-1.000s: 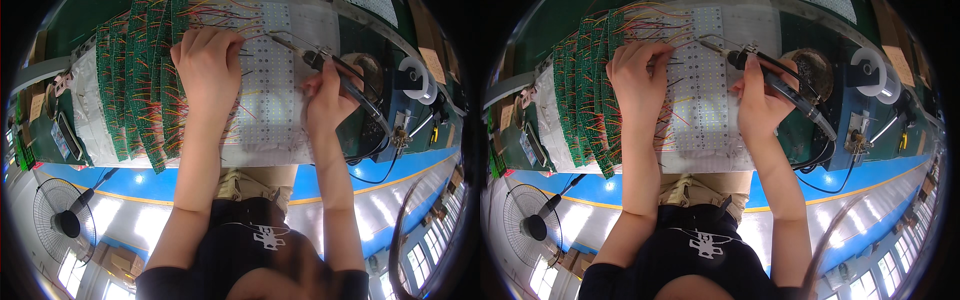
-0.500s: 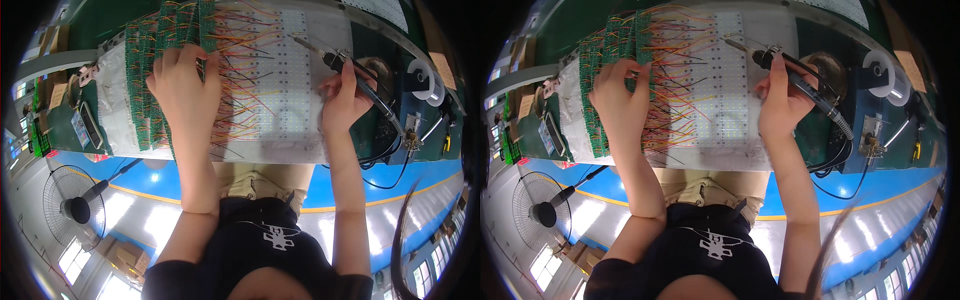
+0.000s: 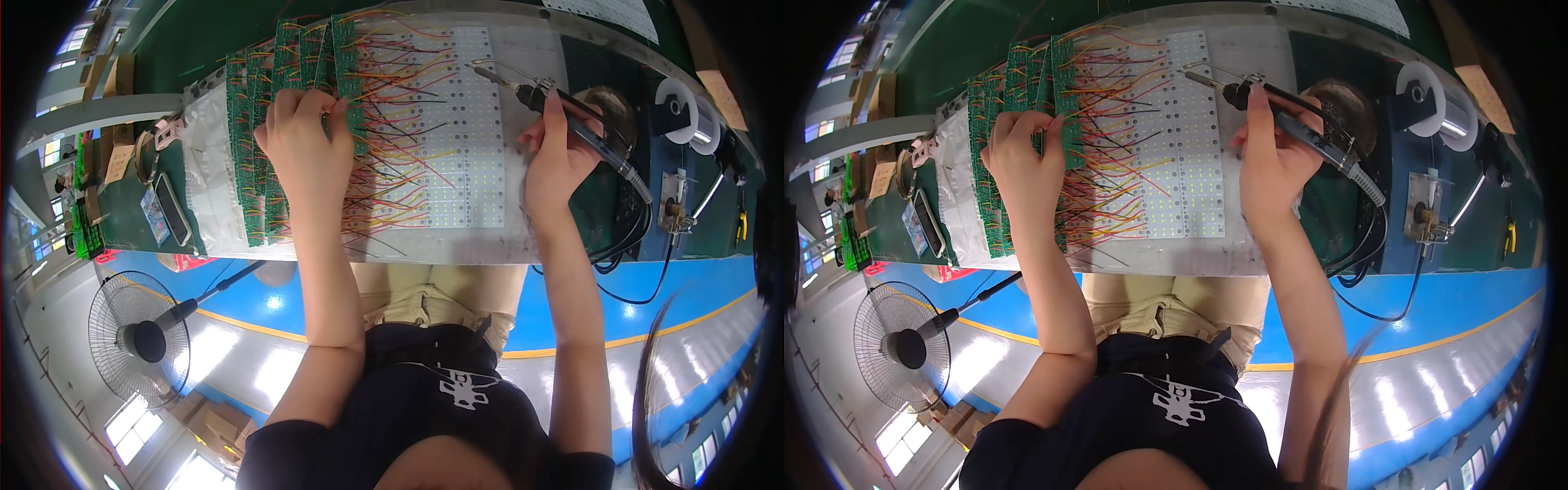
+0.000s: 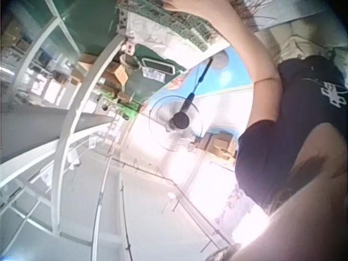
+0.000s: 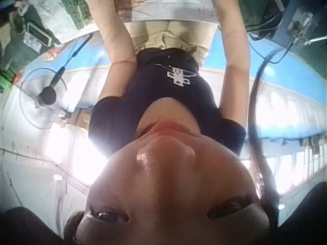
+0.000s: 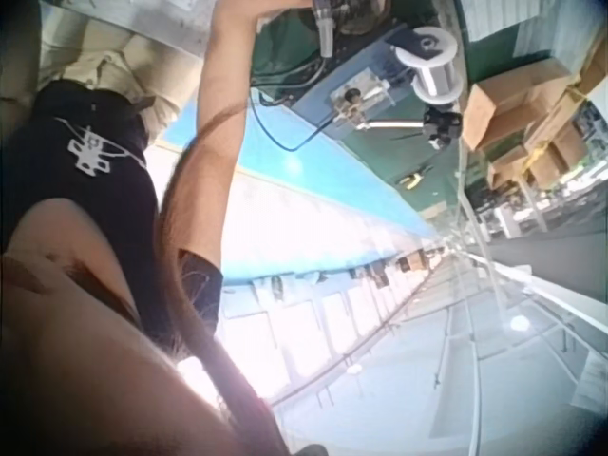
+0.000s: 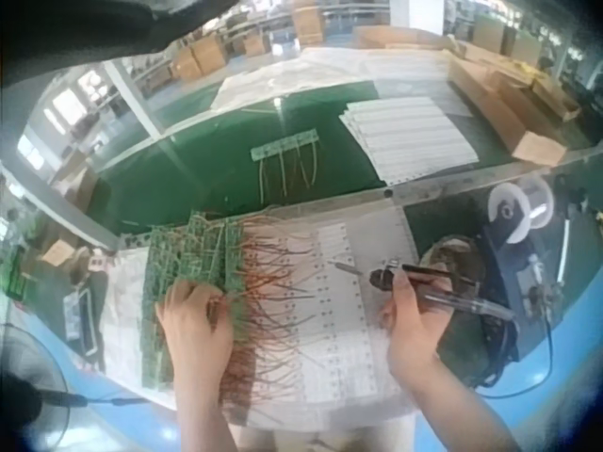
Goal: The person untangles wires on circuit boards by hand and solders the wire ends to an LED panel using a soldering iron.
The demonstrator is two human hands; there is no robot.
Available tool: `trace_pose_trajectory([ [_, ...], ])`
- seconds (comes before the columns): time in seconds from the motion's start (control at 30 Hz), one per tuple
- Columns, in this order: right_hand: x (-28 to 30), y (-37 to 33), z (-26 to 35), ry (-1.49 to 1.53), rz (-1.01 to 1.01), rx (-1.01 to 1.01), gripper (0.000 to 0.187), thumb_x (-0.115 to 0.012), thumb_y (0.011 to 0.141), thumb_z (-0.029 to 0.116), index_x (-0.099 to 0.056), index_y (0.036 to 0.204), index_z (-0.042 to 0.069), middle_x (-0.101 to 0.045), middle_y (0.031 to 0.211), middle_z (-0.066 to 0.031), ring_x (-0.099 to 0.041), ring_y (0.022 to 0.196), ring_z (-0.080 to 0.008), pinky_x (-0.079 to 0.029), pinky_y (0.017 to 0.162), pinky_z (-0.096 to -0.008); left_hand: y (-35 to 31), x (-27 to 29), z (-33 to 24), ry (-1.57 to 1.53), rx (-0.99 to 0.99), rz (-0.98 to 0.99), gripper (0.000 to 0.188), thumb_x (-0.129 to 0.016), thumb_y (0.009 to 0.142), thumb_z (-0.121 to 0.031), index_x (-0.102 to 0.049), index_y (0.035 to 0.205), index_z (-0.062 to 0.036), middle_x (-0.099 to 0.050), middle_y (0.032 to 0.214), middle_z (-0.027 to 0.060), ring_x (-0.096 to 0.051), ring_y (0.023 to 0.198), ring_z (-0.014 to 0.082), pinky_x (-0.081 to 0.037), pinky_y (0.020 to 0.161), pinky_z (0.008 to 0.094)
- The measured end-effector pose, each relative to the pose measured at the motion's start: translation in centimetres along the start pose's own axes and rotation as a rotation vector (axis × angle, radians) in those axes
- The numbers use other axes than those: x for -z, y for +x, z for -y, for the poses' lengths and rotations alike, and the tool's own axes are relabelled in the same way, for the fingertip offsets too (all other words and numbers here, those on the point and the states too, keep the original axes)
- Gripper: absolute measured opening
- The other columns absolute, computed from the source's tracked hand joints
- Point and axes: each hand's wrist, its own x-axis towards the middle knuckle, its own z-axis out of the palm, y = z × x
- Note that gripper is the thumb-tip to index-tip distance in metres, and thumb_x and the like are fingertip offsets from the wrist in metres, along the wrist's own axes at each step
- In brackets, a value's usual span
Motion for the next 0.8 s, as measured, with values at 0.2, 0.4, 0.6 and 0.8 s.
trace_pose_trajectory([
  [0.2,0.3,0.1,0.0,-0.028,-0.004,-0.004,0.017,-0.063,0.087,0.012,-0.051,0.086,0.001,-0.049,0.056,-0.0035,-0.044,0.046,-0.0084,-0.042,0.046,-0.0244,0.5,0.8,-1.2,0.044,-0.069,-0.07,0.006,-0.065,0.078,-0.014,-0.062,0.078,-0.0089,-0.053,0.085,0.0049,-0.054,0.082,0.025,-0.034,0.075,0.0392],
  [0.4,-0.1,0.0,-0.2,-0.025,-0.014,-0.027,0.017,-0.064,0.087,0.013,-0.052,0.087,0.001,-0.05,0.057,-0.0036,-0.045,0.047,-0.0083,-0.042,0.046,-0.0244,1.9,1.0,-1.3,0.16,-0.158,-0.147,0.006,-0.066,0.078,-0.014,-0.062,0.079,-0.0086,-0.054,0.088,0.0045,-0.054,0.083,0.0249,-0.034,0.073,0.0398],
  [0.6,0.2,0.1,-0.3,-0.02,0.001,-0.025,0.017,-0.063,0.088,0.012,-0.052,0.088,0.0,-0.05,0.058,-0.0034,-0.045,0.048,-0.0081,-0.043,0.047,-0.0242,2.5,0.0,0.3,0.13,-0.099,-0.025,0.009,-0.067,0.079,-0.015,-0.062,0.084,-0.0097,-0.058,0.087,0.0029,-0.056,0.086,0.0243,-0.035,0.077,0.0393],
  [0.8,0.1,0.1,-0.2,-0.002,0.001,-0.034,0.016,-0.063,0.088,0.011,-0.051,0.087,0.001,-0.05,0.058,-0.0031,-0.044,0.047,-0.0074,-0.044,0.047,-0.0239,0.8,2.3,0.5,-0.135,-0.228,0.121,0.021,-0.065,0.074,-0.009,-0.061,0.094,-0.0135,-0.053,0.096,0.0057,-0.053,0.093,0.0261,-0.036,0.079,0.0419],
])
